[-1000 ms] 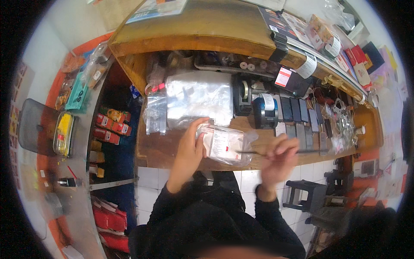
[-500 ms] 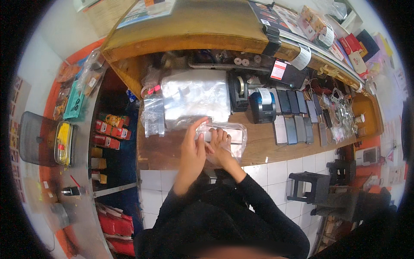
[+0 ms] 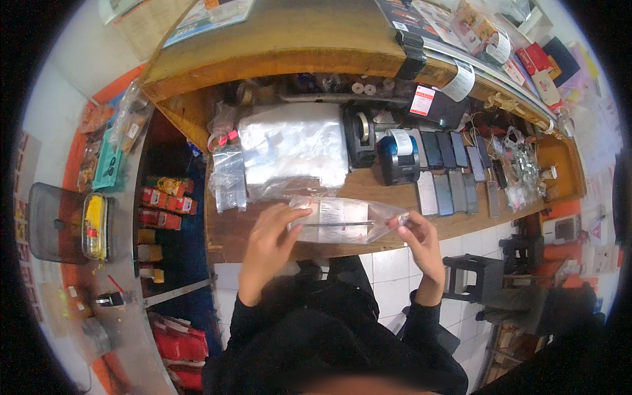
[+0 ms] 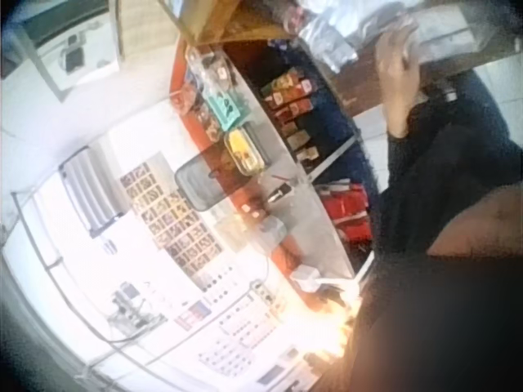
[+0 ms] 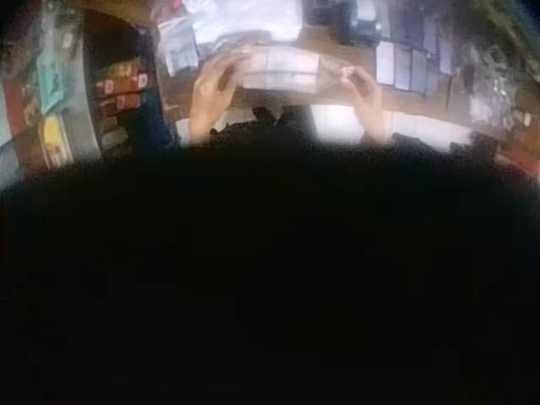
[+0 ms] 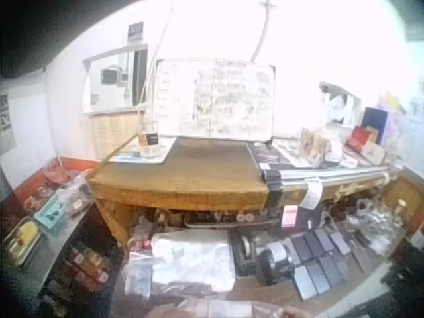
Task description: The person scoops cooked rice from a large pot into small plastic cups, wraps each cup in pink paper, and places them into a cardboard box. They then cut fried chicken pieces with scissors and add them to the box before sealing it and placing it into a plastic bag.
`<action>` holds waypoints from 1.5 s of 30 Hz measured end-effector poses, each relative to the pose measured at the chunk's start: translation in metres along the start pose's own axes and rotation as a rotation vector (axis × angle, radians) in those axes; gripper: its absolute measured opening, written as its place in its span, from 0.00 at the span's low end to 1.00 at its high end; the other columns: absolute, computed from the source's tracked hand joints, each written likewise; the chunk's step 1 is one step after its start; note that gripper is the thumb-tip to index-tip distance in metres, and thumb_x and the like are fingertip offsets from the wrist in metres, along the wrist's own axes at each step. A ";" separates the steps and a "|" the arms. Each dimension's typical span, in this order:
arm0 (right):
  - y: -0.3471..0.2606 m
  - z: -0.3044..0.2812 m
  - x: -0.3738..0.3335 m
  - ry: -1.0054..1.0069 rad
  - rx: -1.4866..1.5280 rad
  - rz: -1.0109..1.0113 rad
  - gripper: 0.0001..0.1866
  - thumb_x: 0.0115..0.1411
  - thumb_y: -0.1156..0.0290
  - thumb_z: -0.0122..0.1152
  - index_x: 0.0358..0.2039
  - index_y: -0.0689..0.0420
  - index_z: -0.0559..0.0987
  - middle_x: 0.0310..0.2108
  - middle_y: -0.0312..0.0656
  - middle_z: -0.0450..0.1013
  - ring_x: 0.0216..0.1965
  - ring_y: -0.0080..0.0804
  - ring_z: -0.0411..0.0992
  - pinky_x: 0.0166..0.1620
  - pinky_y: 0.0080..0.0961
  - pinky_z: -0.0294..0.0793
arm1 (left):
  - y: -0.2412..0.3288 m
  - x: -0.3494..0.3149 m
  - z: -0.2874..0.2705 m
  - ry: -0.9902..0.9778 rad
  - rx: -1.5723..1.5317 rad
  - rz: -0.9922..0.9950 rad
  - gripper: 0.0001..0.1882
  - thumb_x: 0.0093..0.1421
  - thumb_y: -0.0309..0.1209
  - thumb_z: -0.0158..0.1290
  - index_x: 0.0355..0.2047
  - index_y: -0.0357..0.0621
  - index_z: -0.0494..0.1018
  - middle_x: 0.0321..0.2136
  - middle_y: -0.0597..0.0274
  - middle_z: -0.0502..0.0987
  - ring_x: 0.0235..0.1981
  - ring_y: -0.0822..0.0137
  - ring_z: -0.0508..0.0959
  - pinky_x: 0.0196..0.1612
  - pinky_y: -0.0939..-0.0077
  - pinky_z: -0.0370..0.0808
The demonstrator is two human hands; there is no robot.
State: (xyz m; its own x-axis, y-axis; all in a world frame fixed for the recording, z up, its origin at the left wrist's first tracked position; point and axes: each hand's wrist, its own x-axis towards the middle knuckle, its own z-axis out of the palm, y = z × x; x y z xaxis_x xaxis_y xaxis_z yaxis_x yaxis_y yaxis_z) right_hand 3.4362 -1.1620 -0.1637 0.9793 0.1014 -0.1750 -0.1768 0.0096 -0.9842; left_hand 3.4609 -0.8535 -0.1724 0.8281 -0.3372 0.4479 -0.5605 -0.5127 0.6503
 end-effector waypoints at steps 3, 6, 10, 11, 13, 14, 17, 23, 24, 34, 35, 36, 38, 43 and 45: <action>0.012 -0.028 0.010 0.156 -0.668 -0.298 0.35 0.44 0.62 0.74 0.51 0.60 0.70 0.53 0.47 0.63 0.56 0.39 0.60 0.58 0.35 0.59 | -0.013 -0.011 -0.026 0.008 0.015 -0.117 0.35 0.45 0.28 0.65 0.55 0.41 0.65 0.53 0.48 0.70 0.46 0.56 0.74 0.53 0.65 0.70; 0.048 -0.039 0.023 0.081 -0.790 -0.342 0.47 0.35 0.57 0.78 0.55 0.58 0.65 0.60 0.47 0.54 0.61 0.46 0.53 0.62 0.43 0.54 | -0.039 -0.015 -0.015 -0.034 -0.039 -0.273 0.55 0.33 0.37 0.72 0.62 0.43 0.56 0.55 0.51 0.68 0.50 0.55 0.71 0.56 0.63 0.66; 0.106 0.012 0.071 -0.135 -0.634 -0.384 0.35 0.45 0.61 0.72 0.51 0.62 0.69 0.56 0.51 0.64 0.58 0.48 0.60 0.62 0.39 0.55 | -0.110 -0.013 0.081 -0.215 -0.068 -0.048 0.43 0.43 0.39 0.66 0.59 0.44 0.60 0.53 0.52 0.70 0.54 0.52 0.69 0.61 0.62 0.60; 0.112 0.015 0.080 -0.149 -0.658 -0.334 0.29 0.49 0.63 0.69 0.48 0.63 0.71 0.53 0.53 0.66 0.56 0.49 0.62 0.60 0.38 0.58 | -0.118 -0.007 0.094 -0.240 -0.055 0.052 0.35 0.49 0.38 0.63 0.57 0.44 0.64 0.51 0.52 0.71 0.54 0.51 0.69 0.61 0.62 0.60; 0.124 0.016 0.095 -0.167 -0.712 -0.243 0.18 0.55 0.67 0.63 0.41 0.65 0.75 0.47 0.55 0.71 0.52 0.50 0.66 0.58 0.36 0.62 | -0.121 -0.010 0.111 -0.161 0.020 0.100 0.21 0.58 0.36 0.54 0.51 0.43 0.70 0.46 0.51 0.75 0.52 0.51 0.71 0.59 0.61 0.63; 0.139 0.017 0.100 -0.073 -0.607 -0.360 0.14 0.58 0.66 0.59 0.37 0.66 0.75 0.44 0.54 0.72 0.49 0.48 0.68 0.55 0.35 0.64 | -0.125 -0.014 0.123 -0.103 -0.047 0.053 0.17 0.62 0.36 0.50 0.48 0.41 0.71 0.44 0.52 0.76 0.50 0.52 0.73 0.58 0.61 0.64; 0.154 0.037 0.104 0.160 -0.185 -0.491 0.16 0.65 0.64 0.50 0.29 0.65 0.74 0.35 0.48 0.73 0.39 0.41 0.71 0.47 0.34 0.69 | -0.124 -0.009 0.140 0.059 -0.616 -0.197 0.18 0.67 0.40 0.41 0.39 0.37 0.73 0.38 0.53 0.77 0.43 0.58 0.75 0.55 0.61 0.67; 0.155 0.042 0.129 -0.041 0.699 0.018 0.19 0.68 0.58 0.42 0.37 0.60 0.76 0.24 0.36 0.69 0.28 0.28 0.68 0.37 0.26 0.68 | -0.113 0.010 0.138 0.149 -1.476 -0.590 0.23 0.70 0.46 0.33 0.37 0.40 0.71 0.18 0.68 0.71 0.22 0.70 0.72 0.33 0.74 0.69; 0.165 0.038 0.129 -0.044 0.454 0.072 0.17 0.68 0.61 0.42 0.38 0.59 0.75 0.25 0.37 0.69 0.29 0.28 0.68 0.38 0.26 0.68 | -0.115 0.007 0.143 -0.010 -1.281 -0.584 0.21 0.70 0.44 0.34 0.40 0.40 0.71 0.16 0.69 0.70 0.21 0.71 0.72 0.31 0.74 0.68; 0.161 0.049 0.112 -0.207 0.086 0.053 0.11 0.64 0.67 0.49 0.39 0.61 0.75 0.30 0.33 0.71 0.32 0.22 0.67 0.35 0.20 0.68 | -0.078 0.014 0.160 -0.246 0.011 -0.200 0.26 0.61 0.32 0.47 0.61 0.49 0.62 0.17 0.53 0.71 0.22 0.61 0.77 0.30 0.72 0.73; 0.166 0.048 0.112 -0.150 0.142 0.070 0.12 0.64 0.65 0.48 0.38 0.60 0.75 0.28 0.33 0.70 0.29 0.22 0.66 0.32 0.19 0.66 | -0.075 0.015 0.162 -0.270 0.076 -0.253 0.26 0.61 0.32 0.49 0.61 0.49 0.62 0.17 0.53 0.72 0.24 0.61 0.78 0.31 0.72 0.74; 0.171 0.047 0.112 -0.091 0.196 0.087 0.14 0.65 0.62 0.47 0.36 0.60 0.75 0.26 0.33 0.69 0.26 0.21 0.65 0.29 0.19 0.65 | -0.071 0.015 0.165 -0.296 0.139 -0.305 0.26 0.62 0.32 0.50 0.61 0.50 0.62 0.18 0.54 0.73 0.25 0.62 0.78 0.32 0.72 0.74; 0.173 0.043 0.116 -0.041 0.330 0.159 0.17 0.66 0.58 0.46 0.34 0.60 0.74 0.23 0.32 0.67 0.22 0.21 0.63 0.26 0.19 0.62 | -0.048 0.025 0.156 0.029 -0.346 -0.502 0.23 0.61 0.33 0.53 0.57 0.46 0.66 0.22 0.56 0.75 0.29 0.65 0.78 0.34 0.73 0.74; 0.177 0.039 0.124 -0.166 0.297 0.227 0.18 0.67 0.55 0.42 0.35 0.58 0.71 0.22 0.34 0.66 0.18 0.22 0.58 0.23 0.20 0.59 | -0.087 0.022 0.155 -0.017 -0.785 -0.695 0.16 0.59 0.33 0.58 0.44 0.38 0.72 0.30 0.62 0.75 0.34 0.71 0.75 0.37 0.78 0.71; 0.169 0.037 0.125 -0.153 0.379 0.315 0.18 0.67 0.56 0.41 0.37 0.58 0.71 0.23 0.35 0.67 0.18 0.23 0.58 0.23 0.21 0.59 | -0.094 0.026 0.155 -0.037 -0.683 -0.739 0.13 0.58 0.31 0.57 0.39 0.36 0.74 0.32 0.62 0.74 0.34 0.73 0.74 0.37 0.80 0.70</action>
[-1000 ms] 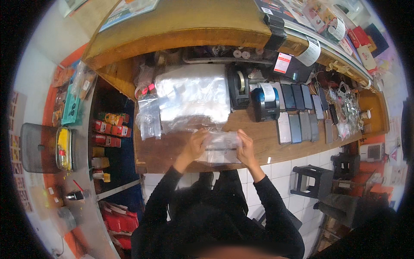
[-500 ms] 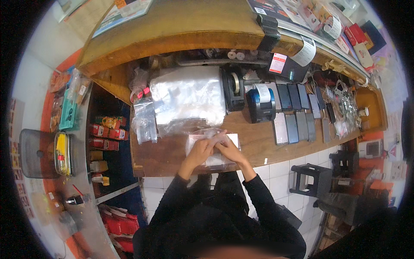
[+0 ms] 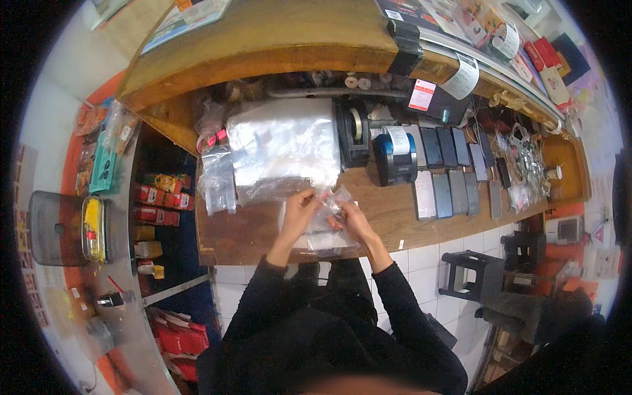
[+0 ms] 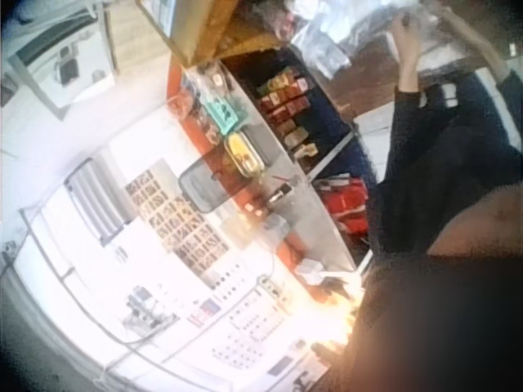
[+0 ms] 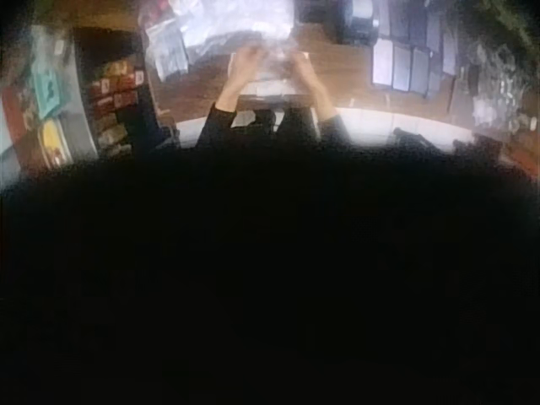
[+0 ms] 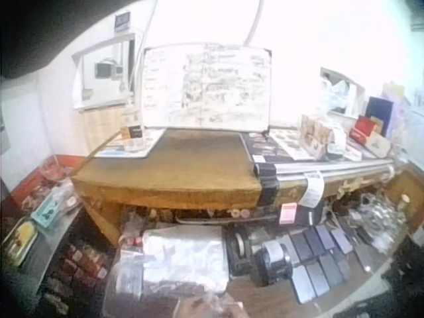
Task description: The person scoops cooked rice from a large pot into small plastic cups, wraps each cup in pink paper, and places them into a cardboard box. They then cut fried chicken pieces with scissors and add them to the box before sealing it and placing it into a plastic bag.
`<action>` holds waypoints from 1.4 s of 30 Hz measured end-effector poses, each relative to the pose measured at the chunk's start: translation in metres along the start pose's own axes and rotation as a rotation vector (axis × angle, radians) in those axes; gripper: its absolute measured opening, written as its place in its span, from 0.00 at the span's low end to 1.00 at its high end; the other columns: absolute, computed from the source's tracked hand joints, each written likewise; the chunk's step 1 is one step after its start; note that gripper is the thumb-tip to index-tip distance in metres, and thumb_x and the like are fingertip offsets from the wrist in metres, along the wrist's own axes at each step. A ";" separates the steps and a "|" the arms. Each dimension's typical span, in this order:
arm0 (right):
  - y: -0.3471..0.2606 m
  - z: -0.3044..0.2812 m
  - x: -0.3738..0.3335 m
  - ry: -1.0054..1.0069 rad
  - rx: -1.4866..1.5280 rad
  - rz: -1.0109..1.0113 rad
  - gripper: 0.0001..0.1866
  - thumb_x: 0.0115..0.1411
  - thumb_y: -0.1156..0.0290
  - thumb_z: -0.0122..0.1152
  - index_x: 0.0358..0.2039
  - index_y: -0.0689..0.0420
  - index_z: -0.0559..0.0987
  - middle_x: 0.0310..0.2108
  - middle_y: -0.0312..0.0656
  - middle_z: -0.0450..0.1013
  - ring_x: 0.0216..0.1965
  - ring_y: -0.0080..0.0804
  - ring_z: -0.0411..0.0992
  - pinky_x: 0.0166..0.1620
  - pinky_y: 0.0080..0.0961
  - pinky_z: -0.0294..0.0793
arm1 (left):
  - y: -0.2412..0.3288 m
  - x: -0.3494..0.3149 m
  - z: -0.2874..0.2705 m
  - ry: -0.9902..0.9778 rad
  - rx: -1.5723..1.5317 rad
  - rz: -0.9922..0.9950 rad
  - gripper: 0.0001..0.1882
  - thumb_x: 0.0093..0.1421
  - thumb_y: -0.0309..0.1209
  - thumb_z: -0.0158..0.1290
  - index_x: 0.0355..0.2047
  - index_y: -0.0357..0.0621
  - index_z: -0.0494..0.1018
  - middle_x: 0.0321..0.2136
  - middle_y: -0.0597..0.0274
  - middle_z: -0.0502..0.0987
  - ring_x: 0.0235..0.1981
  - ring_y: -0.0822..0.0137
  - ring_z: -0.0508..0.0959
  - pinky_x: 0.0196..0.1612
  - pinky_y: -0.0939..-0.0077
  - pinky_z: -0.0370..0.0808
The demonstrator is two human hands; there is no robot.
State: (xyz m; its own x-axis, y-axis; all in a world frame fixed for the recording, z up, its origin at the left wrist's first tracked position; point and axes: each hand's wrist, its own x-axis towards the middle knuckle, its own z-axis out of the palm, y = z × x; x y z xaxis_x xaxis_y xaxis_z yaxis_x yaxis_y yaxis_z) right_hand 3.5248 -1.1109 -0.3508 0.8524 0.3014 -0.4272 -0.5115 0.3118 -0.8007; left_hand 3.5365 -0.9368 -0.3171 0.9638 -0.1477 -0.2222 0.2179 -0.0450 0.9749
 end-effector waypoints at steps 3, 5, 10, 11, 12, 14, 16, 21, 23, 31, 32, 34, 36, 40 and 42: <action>-0.041 0.007 -0.008 -0.036 0.194 0.175 0.19 0.68 0.57 0.39 0.38 0.60 0.73 0.22 0.35 0.68 0.18 0.21 0.58 0.23 0.20 0.60 | 0.011 -0.027 0.019 0.288 0.191 0.345 0.15 0.53 0.32 0.61 0.42 0.42 0.78 0.32 0.66 0.77 0.34 0.70 0.74 0.41 0.76 0.70; -0.043 -0.006 -0.002 -0.141 0.083 0.221 0.21 0.68 0.57 0.39 0.39 0.62 0.74 0.20 0.33 0.66 0.18 0.19 0.59 0.24 0.19 0.59 | 0.013 -0.037 0.016 0.029 0.646 0.753 0.14 0.52 0.33 0.61 0.39 0.43 0.79 0.33 0.66 0.77 0.37 0.67 0.74 0.46 0.71 0.68; -0.040 -0.005 -0.006 -0.211 0.211 0.049 0.20 0.68 0.58 0.40 0.32 0.60 0.74 0.29 0.34 0.66 0.24 0.20 0.60 0.30 0.19 0.61 | 0.032 -0.027 -0.010 -0.281 0.658 0.717 0.12 0.52 0.31 0.61 0.39 0.48 0.79 0.39 0.66 0.78 0.47 0.62 0.71 0.52 0.64 0.66; -0.041 -0.001 -0.013 -0.224 0.159 -0.007 0.18 0.68 0.59 0.41 0.32 0.60 0.74 0.30 0.34 0.66 0.26 0.21 0.62 0.31 0.20 0.62 | 0.024 -0.021 -0.015 -0.264 0.654 0.739 0.12 0.53 0.30 0.60 0.39 0.47 0.78 0.39 0.62 0.77 0.46 0.60 0.72 0.51 0.64 0.67; -0.041 0.003 -0.020 -0.238 0.107 -0.065 0.17 0.67 0.60 0.43 0.32 0.60 0.74 0.31 0.34 0.66 0.27 0.23 0.63 0.32 0.21 0.63 | 0.017 -0.015 -0.019 -0.248 0.651 0.761 0.12 0.53 0.30 0.60 0.40 0.46 0.76 0.38 0.59 0.76 0.45 0.59 0.72 0.49 0.63 0.68; -0.033 0.010 -0.033 -0.161 -0.290 -0.322 0.14 0.66 0.63 0.46 0.33 0.61 0.73 0.32 0.37 0.66 0.32 0.27 0.65 0.35 0.24 0.65 | 0.014 -0.012 -0.017 -0.236 0.560 0.695 0.14 0.54 0.28 0.58 0.42 0.45 0.73 0.38 0.54 0.74 0.43 0.55 0.74 0.45 0.62 0.71; -0.040 0.024 -0.049 -0.095 -0.717 -0.652 0.09 0.61 0.70 0.53 0.36 0.63 0.73 0.34 0.43 0.65 0.38 0.37 0.67 0.42 0.30 0.68 | 0.010 -0.015 -0.011 -0.219 0.400 0.505 0.17 0.55 0.26 0.57 0.45 0.44 0.70 0.39 0.49 0.73 0.40 0.51 0.75 0.42 0.60 0.73; -0.012 0.043 -0.068 0.073 -1.024 -0.759 0.08 0.55 0.75 0.59 0.37 0.60 0.75 0.40 0.48 0.66 0.45 0.48 0.66 0.50 0.38 0.64 | 0.016 -0.013 0.004 0.142 0.666 0.424 0.17 0.56 0.24 0.54 0.46 0.42 0.68 0.39 0.45 0.73 0.35 0.47 0.77 0.38 0.60 0.73; -0.010 0.047 -0.064 0.121 -1.091 -0.870 0.08 0.54 0.75 0.60 0.36 0.59 0.76 0.41 0.49 0.66 0.46 0.49 0.65 0.51 0.41 0.63 | 0.016 -0.012 -0.004 0.036 0.673 0.284 0.14 0.56 0.24 0.54 0.44 0.42 0.69 0.38 0.45 0.74 0.34 0.49 0.78 0.38 0.62 0.73; 0.026 0.041 -0.064 0.300 -1.284 -0.729 0.08 0.53 0.71 0.60 0.35 0.55 0.76 0.44 0.50 0.64 0.49 0.51 0.58 0.52 0.46 0.57 | 0.016 -0.001 -0.023 -0.058 0.333 0.313 0.08 0.59 0.28 0.53 0.35 0.36 0.76 0.33 0.49 0.75 0.38 0.55 0.76 0.43 0.71 0.70; 0.042 0.042 -0.071 0.297 -1.326 -0.707 0.08 0.53 0.72 0.60 0.35 0.54 0.77 0.44 0.50 0.63 0.49 0.50 0.58 0.51 0.46 0.55 | 0.007 0.011 -0.027 0.045 0.408 0.273 0.08 0.59 0.29 0.53 0.34 0.36 0.76 0.32 0.50 0.74 0.37 0.56 0.75 0.41 0.71 0.69; 0.057 0.047 -0.097 0.278 -1.303 -0.583 0.09 0.54 0.70 0.59 0.36 0.56 0.76 0.45 0.51 0.64 0.48 0.52 0.58 0.50 0.46 0.58 | -0.004 0.029 -0.046 0.271 0.564 0.192 0.08 0.59 0.30 0.53 0.32 0.35 0.75 0.29 0.53 0.73 0.34 0.58 0.74 0.37 0.70 0.68; 0.054 0.031 -0.098 0.263 -1.308 -0.633 0.10 0.58 0.66 0.55 0.36 0.58 0.75 0.44 0.52 0.64 0.47 0.49 0.60 0.49 0.44 0.60 | 0.006 0.031 -0.033 0.301 0.536 0.371 0.09 0.60 0.30 0.52 0.31 0.35 0.75 0.29 0.53 0.72 0.31 0.56 0.74 0.35 0.68 0.68; 0.026 0.024 -0.054 0.223 -0.138 -0.589 0.09 0.64 0.66 0.47 0.37 0.57 0.73 0.33 0.45 0.67 0.35 0.35 0.67 0.43 0.33 0.67 | 0.003 0.003 -0.012 -0.013 -0.003 0.254 0.12 0.66 0.35 0.45 0.37 0.38 0.72 0.27 0.62 0.71 0.23 0.67 0.72 0.26 0.75 0.67; 0.016 0.016 -0.022 0.078 0.211 -0.325 0.08 0.65 0.67 0.43 0.39 0.56 0.69 0.29 0.40 0.66 0.27 0.28 0.65 0.34 0.25 0.67 | -0.012 -0.011 -0.002 -0.215 -0.337 0.014 0.13 0.67 0.38 0.44 0.41 0.41 0.70 0.28 0.65 0.70 0.23 0.73 0.71 0.25 0.80 0.65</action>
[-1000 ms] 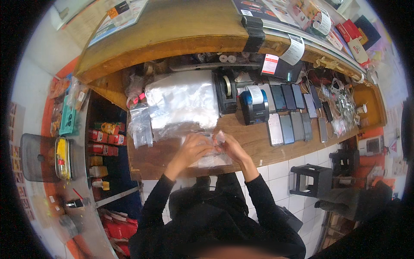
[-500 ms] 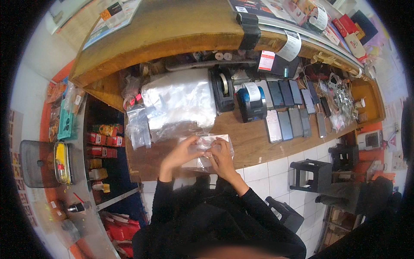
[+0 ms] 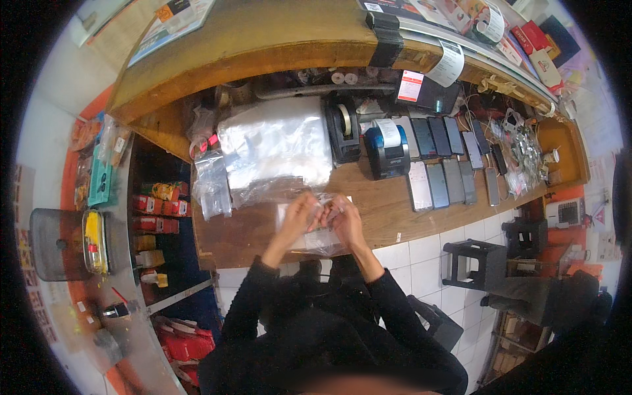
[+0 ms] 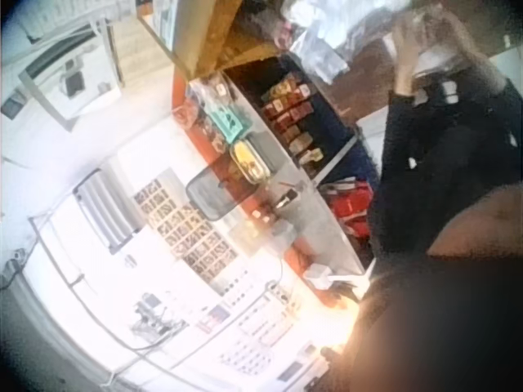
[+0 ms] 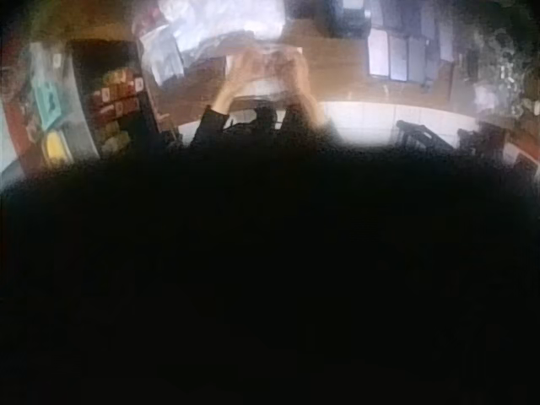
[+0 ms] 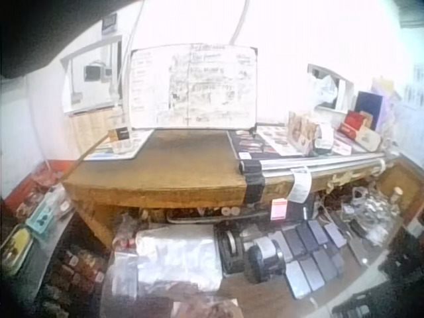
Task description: The person scoops cooked rice from a large pot into small plastic cups, wraps each cup in pink paper, and places them into a cardboard box. They then cut fried chicken pieces with scissors and add them to the box before sealing it and placing it into a plastic bag.
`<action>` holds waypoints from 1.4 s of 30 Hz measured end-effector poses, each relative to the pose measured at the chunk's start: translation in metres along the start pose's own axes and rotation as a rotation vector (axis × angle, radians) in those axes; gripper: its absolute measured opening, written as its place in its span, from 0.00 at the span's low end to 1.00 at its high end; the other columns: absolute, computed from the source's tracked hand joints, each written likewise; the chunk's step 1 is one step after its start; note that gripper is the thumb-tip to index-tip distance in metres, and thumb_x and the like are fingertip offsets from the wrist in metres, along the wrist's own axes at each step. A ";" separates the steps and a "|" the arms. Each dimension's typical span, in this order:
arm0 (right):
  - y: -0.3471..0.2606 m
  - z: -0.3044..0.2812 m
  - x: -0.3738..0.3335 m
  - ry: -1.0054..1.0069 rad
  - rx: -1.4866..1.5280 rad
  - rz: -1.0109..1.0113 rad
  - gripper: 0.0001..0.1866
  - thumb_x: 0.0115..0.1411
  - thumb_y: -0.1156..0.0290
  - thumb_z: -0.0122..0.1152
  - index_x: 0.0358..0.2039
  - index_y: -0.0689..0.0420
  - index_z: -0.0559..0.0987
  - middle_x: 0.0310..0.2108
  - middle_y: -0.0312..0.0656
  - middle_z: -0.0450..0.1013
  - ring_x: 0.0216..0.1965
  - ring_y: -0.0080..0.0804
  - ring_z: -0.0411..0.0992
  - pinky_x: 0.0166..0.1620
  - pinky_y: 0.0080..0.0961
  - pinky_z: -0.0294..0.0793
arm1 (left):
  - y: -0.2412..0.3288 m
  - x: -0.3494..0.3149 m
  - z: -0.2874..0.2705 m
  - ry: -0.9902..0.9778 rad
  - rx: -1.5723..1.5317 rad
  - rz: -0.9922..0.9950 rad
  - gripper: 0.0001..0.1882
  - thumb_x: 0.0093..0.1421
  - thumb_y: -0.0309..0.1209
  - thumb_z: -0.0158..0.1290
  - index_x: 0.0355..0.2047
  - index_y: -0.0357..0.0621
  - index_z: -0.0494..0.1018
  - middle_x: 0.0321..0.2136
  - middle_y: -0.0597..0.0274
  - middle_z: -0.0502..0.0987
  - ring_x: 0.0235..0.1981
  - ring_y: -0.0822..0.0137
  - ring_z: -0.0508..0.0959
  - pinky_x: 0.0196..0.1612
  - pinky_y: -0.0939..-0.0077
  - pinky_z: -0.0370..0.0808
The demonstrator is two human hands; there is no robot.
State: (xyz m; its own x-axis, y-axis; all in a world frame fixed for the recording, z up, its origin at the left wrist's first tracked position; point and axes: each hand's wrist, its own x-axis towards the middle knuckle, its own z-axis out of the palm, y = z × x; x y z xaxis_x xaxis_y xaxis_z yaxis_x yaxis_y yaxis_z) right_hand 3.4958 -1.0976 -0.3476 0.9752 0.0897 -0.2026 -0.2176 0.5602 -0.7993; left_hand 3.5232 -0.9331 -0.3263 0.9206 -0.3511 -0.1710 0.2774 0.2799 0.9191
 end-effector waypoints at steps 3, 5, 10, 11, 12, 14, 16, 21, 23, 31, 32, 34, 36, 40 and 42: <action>-0.005 0.005 0.030 -0.047 -0.087 0.197 0.06 0.65 0.69 0.41 0.41 0.53 0.64 0.31 0.37 0.62 0.19 0.21 0.60 0.21 0.18 0.60 | -0.029 0.008 -0.009 -0.062 -0.198 -0.093 0.15 0.68 0.40 0.44 0.46 0.43 0.67 0.32 0.67 0.69 0.26 0.77 0.68 0.25 0.85 0.65; -0.017 0.022 0.028 -0.019 -0.223 0.222 0.07 0.64 0.70 0.42 0.43 0.51 0.62 0.31 0.36 0.62 0.17 0.18 0.57 0.17 0.17 0.56 | -0.020 0.003 -0.005 0.048 -0.293 -0.116 0.14 0.67 0.37 0.45 0.47 0.42 0.67 0.35 0.67 0.70 0.24 0.77 0.68 0.26 0.86 0.65; -0.022 0.025 0.023 -0.083 -0.378 0.193 0.09 0.63 0.72 0.48 0.43 0.53 0.63 0.36 0.36 0.64 0.27 0.21 0.64 0.27 0.18 0.65 | -0.022 0.002 -0.004 -0.012 0.157 0.062 0.09 0.62 0.24 0.51 0.43 0.38 0.70 0.38 0.65 0.73 0.35 0.76 0.74 0.34 0.84 0.71; -0.023 0.018 0.019 -0.152 -0.391 0.196 0.10 0.62 0.72 0.49 0.43 0.53 0.63 0.37 0.36 0.65 0.29 0.23 0.67 0.30 0.19 0.68 | -0.020 0.004 -0.003 -0.024 0.205 0.132 0.10 0.61 0.23 0.52 0.42 0.37 0.70 0.38 0.65 0.73 0.36 0.76 0.74 0.35 0.84 0.71; -0.020 0.012 0.013 -0.119 -0.207 0.168 0.10 0.62 0.71 0.51 0.43 0.55 0.64 0.37 0.37 0.66 0.32 0.25 0.67 0.33 0.21 0.68 | -0.019 0.004 -0.001 0.052 0.089 0.043 0.09 0.61 0.23 0.52 0.43 0.38 0.70 0.37 0.66 0.73 0.35 0.78 0.73 0.34 0.85 0.71; -0.015 0.007 0.000 -0.051 0.158 0.108 0.10 0.62 0.70 0.53 0.41 0.58 0.66 0.37 0.39 0.66 0.36 0.29 0.67 0.39 0.24 0.69 | -0.008 0.004 0.015 0.199 -0.145 -0.140 0.09 0.61 0.24 0.51 0.43 0.38 0.71 0.35 0.68 0.74 0.34 0.81 0.71 0.33 0.88 0.69; -0.015 0.016 -0.008 -0.097 -0.563 -0.204 0.09 0.62 0.69 0.55 0.38 0.60 0.68 0.38 0.37 0.64 0.34 0.23 0.65 0.38 0.22 0.68 | -0.021 0.006 0.015 0.257 0.136 0.059 0.08 0.61 0.24 0.52 0.41 0.38 0.71 0.33 0.68 0.75 0.34 0.79 0.72 0.35 0.86 0.69; -0.008 0.023 -0.005 -0.001 -0.657 -0.299 0.12 0.62 0.66 0.57 0.33 0.63 0.71 0.33 0.42 0.67 0.34 0.30 0.68 0.38 0.24 0.68 | 0.000 -0.007 0.022 0.286 0.198 0.072 0.05 0.60 0.25 0.53 0.36 0.37 0.73 0.32 0.67 0.72 0.28 0.75 0.72 0.32 0.81 0.71; -0.020 0.008 0.005 -0.019 -0.229 0.035 0.11 0.62 0.65 0.57 0.31 0.61 0.72 0.27 0.38 0.67 0.28 0.24 0.67 0.32 0.21 0.67 | 0.009 -0.017 0.030 0.268 0.356 0.282 0.05 0.59 0.25 0.55 0.36 0.38 0.74 0.32 0.65 0.73 0.27 0.72 0.73 0.32 0.78 0.71; -0.077 0.009 0.016 -0.052 -0.614 0.208 0.11 0.61 0.67 0.61 0.25 0.56 0.71 0.22 0.30 0.65 0.23 0.15 0.64 0.26 0.13 0.62 | 0.022 -0.002 0.010 -0.228 0.791 0.452 0.11 0.54 0.24 0.57 0.39 0.42 0.74 0.37 0.58 0.73 0.37 0.56 0.74 0.39 0.70 0.73; -0.077 0.008 0.014 -0.059 -0.663 0.114 0.11 0.60 0.68 0.62 0.25 0.57 0.71 0.22 0.32 0.65 0.24 0.16 0.65 0.27 0.14 0.63 | 0.023 0.002 0.009 -0.264 0.772 0.375 0.13 0.54 0.24 0.57 0.41 0.42 0.74 0.37 0.57 0.73 0.40 0.56 0.74 0.40 0.70 0.73; -0.068 0.006 0.003 -0.064 -0.761 -0.077 0.11 0.57 0.69 0.64 0.25 0.60 0.72 0.24 0.35 0.66 0.26 0.18 0.67 0.29 0.17 0.66 | 0.019 0.007 0.019 -0.124 0.723 0.369 0.19 0.52 0.24 0.58 0.46 0.43 0.70 0.38 0.53 0.72 0.41 0.56 0.74 0.40 0.69 0.73; -0.068 0.022 -0.009 -0.028 -0.959 -0.315 0.12 0.55 0.71 0.66 0.26 0.63 0.71 0.27 0.39 0.66 0.28 0.24 0.68 0.31 0.20 0.68 | 0.014 0.010 0.027 -0.026 0.792 0.429 0.24 0.51 0.24 0.58 0.49 0.43 0.67 0.39 0.50 0.72 0.41 0.56 0.74 0.40 0.68 0.73; -0.061 0.042 -0.029 0.002 -1.054 -0.520 0.13 0.51 0.73 0.68 0.29 0.66 0.71 0.33 0.44 0.65 0.32 0.34 0.69 0.35 0.26 0.69 | 0.008 0.018 0.036 0.059 0.968 0.537 0.26 0.48 0.25 0.59 0.49 0.42 0.66 0.40 0.48 0.72 0.40 0.59 0.74 0.40 0.71 0.73; -0.061 0.037 -0.029 0.060 -1.082 -0.519 0.13 0.52 0.75 0.66 0.30 0.65 0.70 0.33 0.45 0.65 0.33 0.38 0.69 0.37 0.30 0.70 | 0.010 0.026 0.032 -0.042 0.929 0.346 0.23 0.49 0.25 0.59 0.47 0.41 0.69 0.39 0.50 0.73 0.40 0.61 0.74 0.42 0.72 0.72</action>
State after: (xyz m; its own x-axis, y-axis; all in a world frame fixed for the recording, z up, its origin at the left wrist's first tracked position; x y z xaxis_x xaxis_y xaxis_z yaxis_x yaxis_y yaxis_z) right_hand 3.4825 -1.1039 -0.2723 0.9597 0.0034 0.2809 0.2501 -0.4659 -0.8487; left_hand 3.5407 -0.9680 -0.3097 0.8949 -0.4185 0.1551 -0.3467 -0.4329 0.8321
